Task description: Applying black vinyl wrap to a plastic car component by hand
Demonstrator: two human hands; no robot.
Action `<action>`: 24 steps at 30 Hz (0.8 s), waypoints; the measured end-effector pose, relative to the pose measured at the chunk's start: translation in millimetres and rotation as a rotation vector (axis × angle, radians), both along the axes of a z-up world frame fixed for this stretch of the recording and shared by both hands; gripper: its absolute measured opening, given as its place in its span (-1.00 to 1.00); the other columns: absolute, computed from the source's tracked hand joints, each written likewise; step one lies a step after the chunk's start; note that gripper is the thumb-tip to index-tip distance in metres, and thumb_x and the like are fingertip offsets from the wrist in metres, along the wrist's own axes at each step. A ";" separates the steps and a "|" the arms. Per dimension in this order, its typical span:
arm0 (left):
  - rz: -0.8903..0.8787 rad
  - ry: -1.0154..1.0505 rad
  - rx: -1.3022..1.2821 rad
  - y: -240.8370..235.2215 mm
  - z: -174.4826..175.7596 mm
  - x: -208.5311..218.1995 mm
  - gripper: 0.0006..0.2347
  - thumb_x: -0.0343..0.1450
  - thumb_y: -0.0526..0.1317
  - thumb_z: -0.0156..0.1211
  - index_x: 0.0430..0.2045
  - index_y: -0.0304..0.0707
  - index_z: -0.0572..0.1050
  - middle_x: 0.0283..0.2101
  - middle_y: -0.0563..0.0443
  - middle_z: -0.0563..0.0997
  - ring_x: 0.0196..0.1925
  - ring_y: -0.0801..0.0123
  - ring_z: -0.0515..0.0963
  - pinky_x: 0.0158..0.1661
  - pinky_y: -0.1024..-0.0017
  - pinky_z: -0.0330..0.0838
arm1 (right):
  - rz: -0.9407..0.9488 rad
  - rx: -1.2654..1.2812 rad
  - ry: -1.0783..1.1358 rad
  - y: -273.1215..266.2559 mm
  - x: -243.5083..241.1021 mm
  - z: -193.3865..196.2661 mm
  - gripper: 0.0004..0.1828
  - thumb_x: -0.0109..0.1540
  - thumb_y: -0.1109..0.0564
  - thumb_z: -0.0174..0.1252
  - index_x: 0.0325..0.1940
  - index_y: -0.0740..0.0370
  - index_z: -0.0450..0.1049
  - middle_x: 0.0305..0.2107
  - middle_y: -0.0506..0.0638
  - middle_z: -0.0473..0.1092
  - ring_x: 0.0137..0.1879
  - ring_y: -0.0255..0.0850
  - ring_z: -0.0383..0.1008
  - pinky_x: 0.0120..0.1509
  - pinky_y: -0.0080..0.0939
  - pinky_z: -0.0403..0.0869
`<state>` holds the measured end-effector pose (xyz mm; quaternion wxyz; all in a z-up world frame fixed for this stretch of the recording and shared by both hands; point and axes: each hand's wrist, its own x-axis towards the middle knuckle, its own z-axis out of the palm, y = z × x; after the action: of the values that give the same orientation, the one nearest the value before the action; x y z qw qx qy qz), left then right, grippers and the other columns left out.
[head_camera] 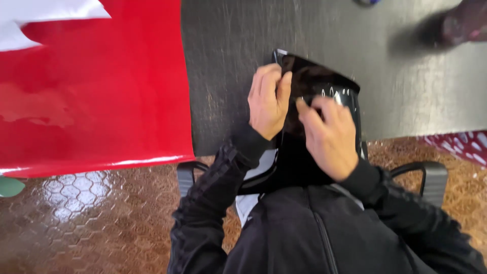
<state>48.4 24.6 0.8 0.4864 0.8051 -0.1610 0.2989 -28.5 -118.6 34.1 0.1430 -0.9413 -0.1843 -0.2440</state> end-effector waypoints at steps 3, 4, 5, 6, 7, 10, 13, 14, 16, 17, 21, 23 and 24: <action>-0.008 0.011 0.003 -0.8 -7.9 -0.7 -0.85 0.57 -0.23 0.15 -0.35 -0.29 0.40 -0.25 -0.07 0.51 -0.29 0.03 0.57 -0.28 0.29 0.54 | -0.001 0.052 -0.019 2.8 8.8 -10.5 -0.82 0.47 0.13 0.12 0.03 0.20 0.61 -0.19 0.06 0.34 -0.23 0.01 0.37 -0.18 -0.07 0.32; -0.007 0.010 0.002 -1.4 -11.2 -0.1 -0.85 0.57 -0.23 0.15 -0.35 -0.29 0.40 -0.25 -0.07 0.51 -0.29 0.03 0.57 -0.28 0.29 0.54 | 0.000 0.050 -0.020 1.1 3.6 -8.6 -0.82 0.47 0.13 0.12 0.03 0.20 0.61 -0.19 0.06 0.34 -0.23 0.01 0.37 -0.18 -0.07 0.32; -0.005 0.011 0.007 -0.3 -14.4 0.5 -0.85 0.56 -0.23 0.16 -0.36 -0.29 0.40 -0.25 -0.07 0.52 -0.29 0.02 0.58 -0.28 0.29 0.53 | 0.016 0.055 -0.009 0.9 -1.4 -6.9 -0.82 0.45 0.15 0.13 0.06 0.21 0.61 -0.18 0.08 0.35 -0.23 0.02 0.38 -0.16 -0.07 0.34; -0.002 0.013 0.012 1.0 -17.3 1.3 -0.84 0.56 -0.22 0.17 -0.37 -0.29 0.41 -0.25 -0.07 0.53 -0.29 0.01 0.58 -0.27 0.28 0.53 | 0.032 0.060 0.003 0.8 -6.3 -5.1 -0.80 0.43 0.17 0.15 0.08 0.22 0.61 -0.17 0.10 0.35 -0.23 0.03 0.38 -0.15 -0.07 0.36; 0.001 0.009 0.014 0.8 -16.4 3.0 -0.84 0.56 -0.22 0.17 -0.37 -0.29 0.41 -0.25 -0.07 0.53 -0.29 0.01 0.58 -0.27 0.28 0.53 | 0.036 0.062 -0.001 0.4 -3.5 -5.4 -0.80 0.43 0.17 0.15 0.08 0.22 0.61 -0.17 0.10 0.35 -0.23 0.03 0.38 -0.15 -0.07 0.36; -0.006 0.033 -0.007 -1.4 -17.3 -1.6 -0.84 0.55 -0.23 0.19 -0.38 -0.30 0.42 -0.23 -0.11 0.55 -0.26 -0.02 0.60 -0.27 0.31 0.56 | 0.035 0.054 0.003 0.2 -0.6 -4.9 -0.82 0.44 0.13 0.14 0.03 0.19 0.62 -0.17 0.08 0.34 -0.20 0.01 0.35 -0.14 -0.06 0.33; -0.013 0.032 -0.017 -0.2 -18.2 2.2 -0.84 0.55 -0.22 0.21 -0.39 -0.25 0.42 -0.23 -0.03 0.56 -0.27 0.09 0.61 -0.28 0.35 0.57 | 0.032 0.124 -0.018 3.5 11.4 -5.5 -0.77 0.50 0.09 0.06 0.00 0.20 0.61 -0.18 0.05 0.31 -0.22 -0.01 0.28 -0.15 -0.08 0.28; -0.016 0.051 -0.028 0.9 -16.8 2.7 -0.84 0.54 -0.23 0.21 -0.40 -0.26 0.42 -0.22 -0.03 0.57 -0.26 0.10 0.62 -0.29 0.36 0.58 | 0.036 0.130 -0.025 3.7 8.6 -7.9 -0.77 0.49 0.10 0.07 0.03 0.20 0.62 -0.19 0.04 0.30 -0.22 -0.03 0.27 -0.15 -0.09 0.27; -0.014 0.065 -0.042 4.1 -5.1 7.2 -0.84 0.54 -0.24 0.22 -0.41 -0.26 0.42 -0.20 -0.03 0.57 -0.26 0.10 0.62 -0.30 0.36 0.59 | 0.045 0.132 -0.038 1.8 6.5 -6.3 -0.76 0.48 0.11 0.07 0.06 0.21 0.62 -0.19 0.03 0.29 -0.23 -0.05 0.25 -0.15 -0.10 0.25; -0.094 0.154 -0.070 7.0 4.7 6.2 -0.84 0.55 -0.26 0.13 -0.41 -0.30 0.39 -0.10 -0.10 0.52 -0.13 0.14 0.59 -0.13 0.34 0.55 | 0.064 0.144 0.049 0.5 2.4 -2.0 -0.80 0.48 0.19 0.10 0.12 0.25 0.58 -0.15 0.09 0.32 -0.18 0.00 0.28 -0.09 -0.05 0.27; -0.374 0.325 -0.170 24.7 22.8 18.0 -0.72 0.61 -0.20 -0.06 -0.51 -0.31 0.37 0.15 -0.23 0.52 0.31 0.15 0.48 0.25 0.21 0.41 | 0.103 0.153 0.168 -6.6 -8.6 1.1 -0.76 0.44 0.32 0.19 0.20 0.28 0.54 -0.10 0.13 0.34 -0.09 0.07 0.33 0.07 0.03 0.33; -0.444 0.350 -0.159 30.4 19.6 24.5 -0.73 0.62 -0.18 -0.07 -0.51 -0.26 0.32 0.12 -0.14 0.54 0.34 0.11 0.48 0.38 0.04 0.23 | 0.132 0.155 0.175 -11.3 -13.2 -0.7 -0.73 0.44 0.33 0.18 0.23 0.26 0.52 -0.09 0.13 0.34 -0.07 0.05 0.35 0.09 0.02 0.33; -0.519 0.373 -0.149 32.8 18.4 29.6 -0.73 0.63 -0.17 -0.08 -0.51 -0.20 0.27 0.08 -0.06 0.57 0.38 0.07 0.48 0.50 -0.12 0.05 | 0.156 0.155 0.179 -14.2 -13.7 -1.6 -0.71 0.44 0.35 0.17 0.25 0.24 0.51 -0.08 0.13 0.34 -0.05 0.03 0.36 0.12 0.02 0.34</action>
<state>78.0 57.3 19.2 0.6250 0.7403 -0.2466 0.0231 -42.2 -132.8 32.4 0.2497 -0.9283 -0.2239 -0.1608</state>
